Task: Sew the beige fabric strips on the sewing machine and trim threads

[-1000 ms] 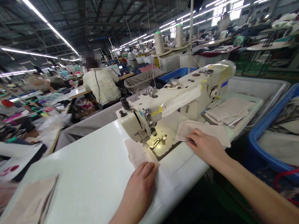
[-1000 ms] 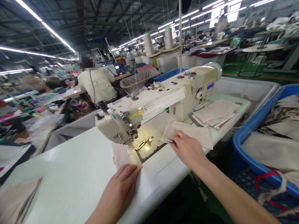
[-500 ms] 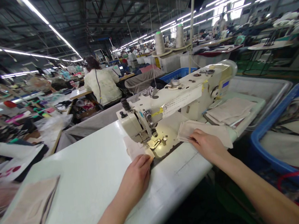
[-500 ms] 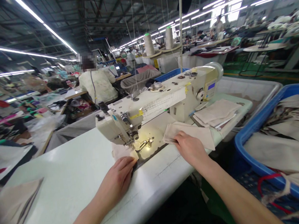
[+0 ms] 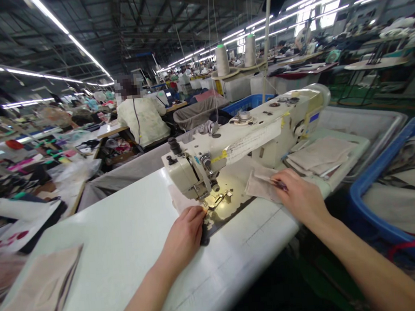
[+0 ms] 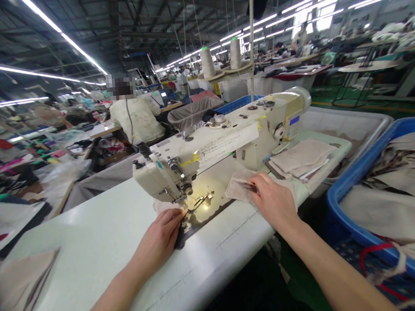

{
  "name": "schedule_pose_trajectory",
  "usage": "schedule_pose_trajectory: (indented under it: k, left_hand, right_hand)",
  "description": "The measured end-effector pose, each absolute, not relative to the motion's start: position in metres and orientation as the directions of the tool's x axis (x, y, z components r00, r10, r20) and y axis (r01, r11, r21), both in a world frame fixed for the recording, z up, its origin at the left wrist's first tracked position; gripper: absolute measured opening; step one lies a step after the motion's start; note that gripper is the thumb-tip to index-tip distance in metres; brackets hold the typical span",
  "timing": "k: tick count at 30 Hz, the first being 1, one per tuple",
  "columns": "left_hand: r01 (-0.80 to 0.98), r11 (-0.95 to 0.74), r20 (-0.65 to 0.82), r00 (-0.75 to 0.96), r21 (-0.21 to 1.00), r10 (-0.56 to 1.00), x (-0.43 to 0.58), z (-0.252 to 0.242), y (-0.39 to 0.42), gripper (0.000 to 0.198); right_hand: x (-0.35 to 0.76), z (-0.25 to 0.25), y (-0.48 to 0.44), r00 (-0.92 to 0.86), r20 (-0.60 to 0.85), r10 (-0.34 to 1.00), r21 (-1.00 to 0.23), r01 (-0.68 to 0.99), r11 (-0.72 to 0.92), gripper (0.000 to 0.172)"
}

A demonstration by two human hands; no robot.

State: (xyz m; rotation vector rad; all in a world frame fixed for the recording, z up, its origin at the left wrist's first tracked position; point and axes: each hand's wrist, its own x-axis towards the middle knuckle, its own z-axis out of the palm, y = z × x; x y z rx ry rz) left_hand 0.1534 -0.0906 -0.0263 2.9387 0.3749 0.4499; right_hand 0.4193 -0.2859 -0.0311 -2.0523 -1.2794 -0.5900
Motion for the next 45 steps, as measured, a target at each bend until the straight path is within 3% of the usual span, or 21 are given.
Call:
schedule_pose_trajectory:
  k: [6, 9, 13, 16, 18, 20, 22, 25, 29, 34, 36, 38, 40, 43, 45]
  left_hand:
    - [0.220, -0.961, 0.290, 0.921, 0.166, 0.261, 0.156, -0.027, -0.080, 0.033]
    - [0.214, -0.963, 0.299, 0.920, 0.162, 0.255, 0.157, -0.026, -0.077, 0.034]
    - [0.202, -0.965, 0.315, 0.916, 0.168, 0.247, 0.158, -0.026, -0.077, 0.034]
    - [0.206, -0.965, 0.329, 0.911, 0.162, 0.249, 0.158, -0.027, -0.078, 0.034]
    - [0.212, -0.965, 0.330, 0.909, 0.156, 0.254, 0.157, -0.028, -0.078, 0.035]
    - [0.226, -0.964, 0.330, 0.907, 0.143, 0.262, 0.156, -0.029, -0.078, 0.035]
    - [0.244, -0.962, 0.335, 0.902, 0.124, 0.272, 0.157, -0.031, -0.078, 0.036]
    - [0.270, -0.958, 0.346, 0.893, 0.098, 0.287, 0.159, -0.034, -0.080, 0.035]
    - [0.316, -0.947, 0.311, 0.896, 0.058, 0.318, 0.156, -0.034, -0.079, 0.035]
    - [0.560, -0.826, 0.242, 0.795, 0.063, 0.557, 0.137, -0.014, -0.081, 0.031]
    - [0.587, -0.778, 0.258, 0.734, 0.225, 0.628, 0.132, -0.003, -0.094, 0.034]
    - [0.441, -0.692, 0.208, 0.738, 0.571, 0.642, 0.131, 0.005, -0.116, 0.038]
    - [0.252, -0.411, 0.049, 0.801, 0.876, 0.596, 0.134, 0.009, -0.140, 0.044]
    - [0.225, -0.048, -0.163, 0.820, 0.973, 0.549, 0.140, 0.009, -0.165, 0.048]
    - [0.274, -0.014, -0.228, 0.828, 0.962, 0.513, 0.143, 0.010, -0.173, 0.048]
  right_hand:
    - [0.424, -0.020, -0.288, 0.338, 0.868, 0.364, -0.265, 0.935, -0.236, 0.008]
    - [0.425, -0.017, -0.292, 0.369, 0.919, 0.135, -0.327, 0.909, -0.258, 0.007]
    - [0.426, -0.007, -0.301, 0.480, 0.859, -0.178, -0.511, 0.821, -0.253, 0.012]
    - [0.422, 0.003, -0.306, 0.616, 0.739, -0.273, -0.663, 0.738, -0.128, 0.016]
    - [0.416, 0.007, -0.307, 0.763, 0.616, -0.195, -0.778, 0.629, 0.002, 0.021]
    - [0.406, 0.006, -0.307, 0.895, 0.445, 0.030, -0.888, 0.437, 0.143, 0.031]
    - [0.392, 0.003, -0.306, 0.911, 0.275, 0.307, -0.955, 0.221, 0.198, 0.038]
    - [0.368, -0.004, -0.306, 0.829, 0.139, 0.541, -0.982, 0.046, 0.183, 0.025]
    - [0.341, -0.006, -0.307, 0.679, 0.025, 0.734, -0.981, -0.125, 0.150, 0.032]
    - [0.321, -0.006, -0.306, 0.481, -0.064, 0.875, -0.972, -0.228, 0.054, 0.029]
    - [0.314, -0.006, -0.306, 0.413, -0.076, 0.908, -0.970, -0.241, 0.028, 0.028]
    - [0.308, -0.007, -0.306, 0.346, -0.080, 0.935, -0.966, -0.257, 0.013, 0.029]
    - [0.308, -0.008, -0.308, 0.277, -0.061, 0.959, -0.971, -0.238, 0.007, 0.033]
    - [0.318, -0.006, -0.312, 0.285, -0.002, 0.958, -0.984, -0.171, 0.048, 0.043]
    - [0.328, -0.001, -0.313, 0.354, 0.029, 0.935, -0.989, -0.126, 0.079, 0.050]
